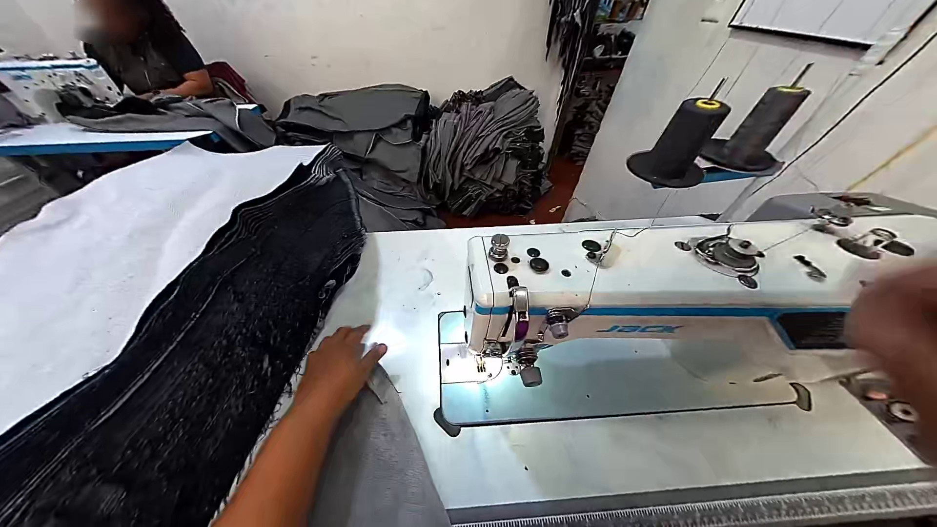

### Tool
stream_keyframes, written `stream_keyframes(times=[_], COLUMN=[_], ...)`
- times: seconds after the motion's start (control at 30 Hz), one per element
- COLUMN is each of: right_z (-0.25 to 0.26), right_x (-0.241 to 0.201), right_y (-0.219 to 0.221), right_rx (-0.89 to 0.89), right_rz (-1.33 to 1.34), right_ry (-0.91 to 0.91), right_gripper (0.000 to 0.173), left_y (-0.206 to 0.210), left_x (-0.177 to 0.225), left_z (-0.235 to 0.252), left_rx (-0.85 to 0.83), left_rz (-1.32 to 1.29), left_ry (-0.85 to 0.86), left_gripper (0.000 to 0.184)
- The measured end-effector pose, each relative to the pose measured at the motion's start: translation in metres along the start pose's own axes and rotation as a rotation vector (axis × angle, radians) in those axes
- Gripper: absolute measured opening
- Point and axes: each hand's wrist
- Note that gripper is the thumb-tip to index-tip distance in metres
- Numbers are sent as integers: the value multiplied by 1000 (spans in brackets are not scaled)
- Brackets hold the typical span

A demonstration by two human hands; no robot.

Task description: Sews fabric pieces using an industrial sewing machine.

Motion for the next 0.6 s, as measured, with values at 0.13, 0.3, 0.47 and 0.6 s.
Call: stream_keyframes(times=[0.13, 0.3, 0.47, 0.6], right_z=[-87, -59, -87, -69], right_x=[-8, -20, -79, -52], right_y=[131, 233, 252, 244], right_rx=[-385, -683, -749, -473], right_rz=[415, 183, 876, 751], right_ry=[36, 322, -300, 340], right_gripper=[27, 45, 19, 33], left_y=[31, 45, 51, 42], left_x=[-7, 30, 14, 26], left_z=[-35, -58, -55, -56], left_rx=[49, -2, 107, -53], left_rz=[62, 102, -66, -145], left_ry=[51, 70, 151, 172], left_gripper=[60, 61, 40, 34])
Point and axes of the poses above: each hand's wrist, its own z-axis towards the middle knuckle, its own y-axis out of the palm, x = y × z, and after that the axes turned 7 degrees about z, right-handed
